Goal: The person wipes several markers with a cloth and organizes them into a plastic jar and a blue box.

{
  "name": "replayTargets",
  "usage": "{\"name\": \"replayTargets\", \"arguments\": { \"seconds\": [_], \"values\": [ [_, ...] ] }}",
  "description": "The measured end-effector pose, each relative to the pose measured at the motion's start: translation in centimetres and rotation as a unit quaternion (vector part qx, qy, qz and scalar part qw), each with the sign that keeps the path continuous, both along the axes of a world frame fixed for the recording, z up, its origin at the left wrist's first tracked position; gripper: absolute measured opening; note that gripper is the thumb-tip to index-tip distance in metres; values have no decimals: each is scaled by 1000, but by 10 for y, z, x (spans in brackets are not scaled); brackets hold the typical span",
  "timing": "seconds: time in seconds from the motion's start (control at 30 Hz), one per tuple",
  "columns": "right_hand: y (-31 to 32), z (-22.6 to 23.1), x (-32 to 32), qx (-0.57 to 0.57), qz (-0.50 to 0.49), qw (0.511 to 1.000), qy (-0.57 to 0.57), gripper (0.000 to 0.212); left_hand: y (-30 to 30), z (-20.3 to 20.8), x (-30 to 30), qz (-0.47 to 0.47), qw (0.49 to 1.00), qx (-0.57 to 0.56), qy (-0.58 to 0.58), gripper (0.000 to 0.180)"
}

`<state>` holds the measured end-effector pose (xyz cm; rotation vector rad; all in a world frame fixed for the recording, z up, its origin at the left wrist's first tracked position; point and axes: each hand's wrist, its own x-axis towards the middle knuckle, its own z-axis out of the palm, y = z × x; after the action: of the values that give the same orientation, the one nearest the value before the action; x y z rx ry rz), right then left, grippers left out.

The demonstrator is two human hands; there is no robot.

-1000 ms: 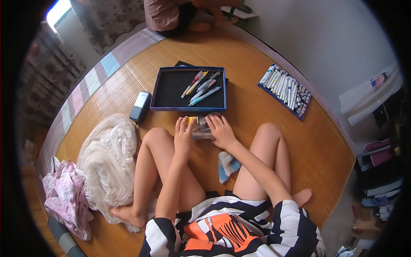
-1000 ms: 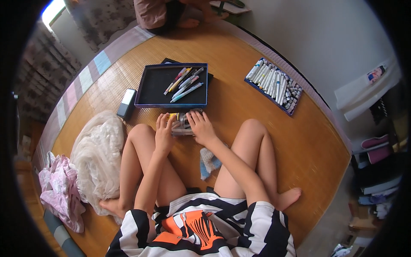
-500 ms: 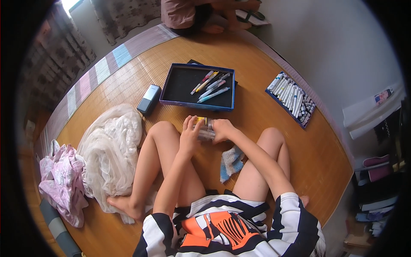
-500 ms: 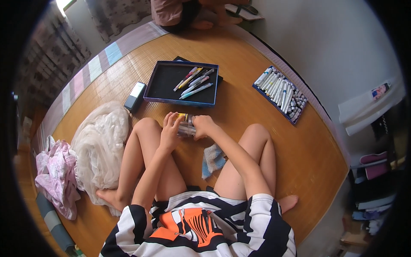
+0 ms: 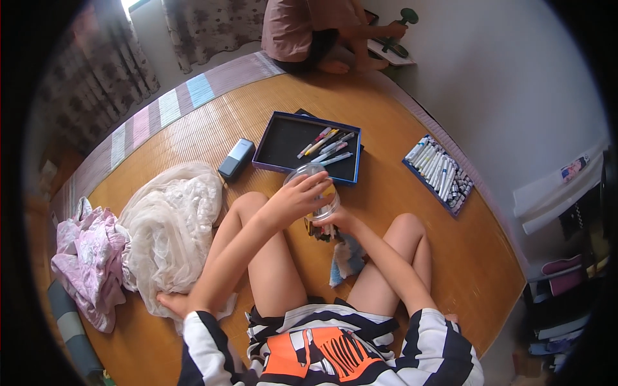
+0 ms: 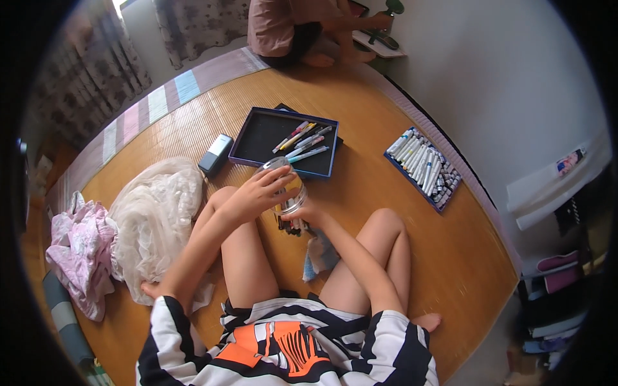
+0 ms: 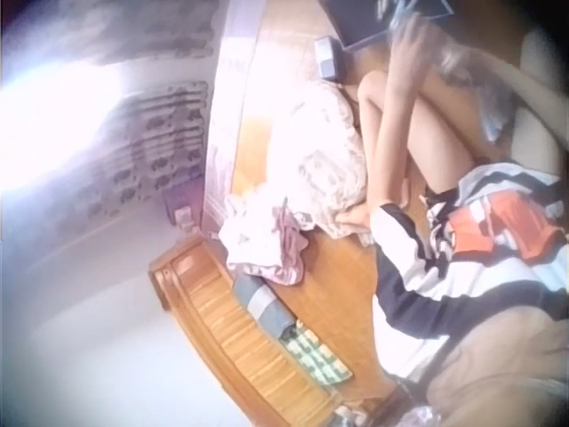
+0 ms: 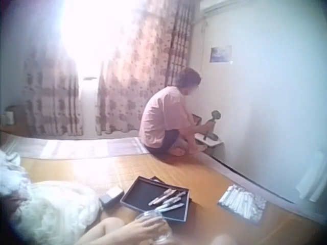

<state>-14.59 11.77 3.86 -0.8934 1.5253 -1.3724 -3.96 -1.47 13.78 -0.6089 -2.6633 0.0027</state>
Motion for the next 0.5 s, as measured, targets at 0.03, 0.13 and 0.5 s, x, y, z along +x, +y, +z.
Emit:
{"name": "replayTargets", "arguments": {
  "seconds": [0.03, 0.13, 0.5],
  "values": [
    [-12, 5, 16, -23, 26, 987, -154, 50, -6, 28, 14, 5, 997, -65, -30, 42],
    [-24, 51, 57, -114, 152, 882, -431, 44, -25, 53, 23, -45, 997, -47, -43, 41],
    [-24, 36, 113, -227, 203, 745, -593, 55, -40, 90, 42, -26, 989, -142, -33, 38]
  ]
}}
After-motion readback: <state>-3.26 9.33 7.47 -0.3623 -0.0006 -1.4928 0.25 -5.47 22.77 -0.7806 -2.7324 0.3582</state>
